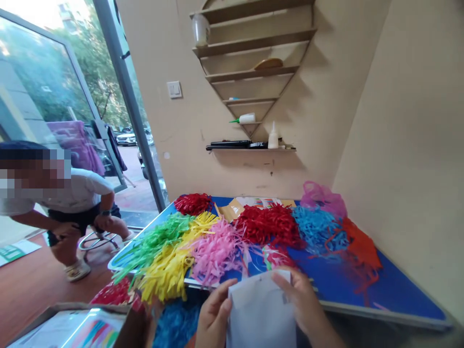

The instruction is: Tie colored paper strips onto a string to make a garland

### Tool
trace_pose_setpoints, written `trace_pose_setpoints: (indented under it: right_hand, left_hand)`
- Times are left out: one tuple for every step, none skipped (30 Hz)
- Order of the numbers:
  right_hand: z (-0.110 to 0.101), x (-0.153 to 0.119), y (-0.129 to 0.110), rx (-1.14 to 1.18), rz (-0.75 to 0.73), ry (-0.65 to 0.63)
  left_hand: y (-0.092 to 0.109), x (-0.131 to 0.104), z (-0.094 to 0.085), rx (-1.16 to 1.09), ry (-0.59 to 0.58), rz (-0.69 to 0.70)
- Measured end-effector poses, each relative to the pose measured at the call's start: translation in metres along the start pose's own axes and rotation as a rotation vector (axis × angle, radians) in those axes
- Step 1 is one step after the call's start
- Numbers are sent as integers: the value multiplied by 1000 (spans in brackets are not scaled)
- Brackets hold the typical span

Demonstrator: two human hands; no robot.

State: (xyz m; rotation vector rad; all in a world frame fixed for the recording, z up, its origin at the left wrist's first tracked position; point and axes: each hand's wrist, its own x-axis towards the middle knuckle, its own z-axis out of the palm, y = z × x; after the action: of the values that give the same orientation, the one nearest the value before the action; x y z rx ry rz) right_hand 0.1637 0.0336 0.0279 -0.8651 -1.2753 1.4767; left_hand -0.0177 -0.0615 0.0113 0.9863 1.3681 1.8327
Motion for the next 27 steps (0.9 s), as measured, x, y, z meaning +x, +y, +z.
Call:
trace_pose_setpoints:
  right_hand:
    - [-1, -1, 3, 24, 16, 9]
    - [-1, -2, 6, 31, 18, 18]
    - [-2, -3, 8, 17, 5, 31]
    - [-2, -5, 10, -17, -17, 38]
    - [-3, -6, 11, -62, -49, 48]
    - [-3, -8, 12, -110, -85, 56]
    - [-3, -10, 12, -157, -112, 49]
    - [-3, -11, 11, -195, -127, 36]
    - [-3, -13, 11, -224, -131, 26]
    - [-3, -14, 10, -248, -125, 14]
    - [-2, -15, 9, -267, -115, 3]
    - [-1, -17, 7, -279, -103, -10]
    - [1, -18, 6, -272, -93, -15]
    - [2, -18, 4, -239, -80, -14]
    - [4, -19, 3, -187, -60, -17]
    - [6, -20, 2, -126, -35, -17]
    - [7, -20, 1, -69, -6, -20]
    - [8, -20, 1, -22, 21, -28]
    - [9, -20, 0, 13, 43, -35]
    - [9, -19, 0, 36, 59, -43]
    - [8, -18, 1, 49, 70, -47]
    - [8, -17, 1, 51, 78, -41]
    - [7, -16, 1, 38, 82, -30]
    - [7, -15, 1, 10, 81, -19]
    - [6, -14, 1, -27, 75, -16]
    - [6, -14, 1, -65, 60, -17]
    - [6, -14, 1, -94, 44, -25]
  left_hand:
    - [-5, -1, 1, 59, -18, 17]
    - [-8, -1, 1, 120, -22, 42]
    - [-10, 0, 0, 174, -13, 68]
    - [-10, 1, 0, 214, 14, 90]
    - [-11, 2, 0, 240, 54, 105]
    - [-11, 3, 0, 253, 97, 110]
    - [-12, 3, 1, 257, 131, 103]
    - [-12, 3, 2, 256, 156, 84]
    - [-13, 3, 3, 247, 174, 58]
    - [-13, 3, 4, 233, 189, 32]
    - [-14, 2, 5, 216, 203, 14]
    - [-13, 0, 6, 199, 221, 12]
    - [-12, -1, 8, 185, 241, 23]
    - [-11, -2, 9, 180, 256, 40]
    - [-9, -3, 9, 186, 257, 57]
    - [-8, -3, 9, 199, 244, 66]
    - [-6, -3, 9, 216, 216, 67]
    - [-5, -2, 7, 235, 173, 62]
    - [-4, 0, 6, 252, 131, 59]
    - [-3, 2, 3, 263, 95, 61]
    - [-3, 3, 1, 270, 58, 68]
    - [-2, 4, -1, 274, 21, 78]
    - [-2, 5, -2, 279, -12, 92]
    - [-1, 4, -3, 283, -32, 109]
    - [0, 3, -3, 287, -38, 126]
    - [1, 2, -2, 289, -32, 138]
    - [1, 0, -1, 289, -12, 148]
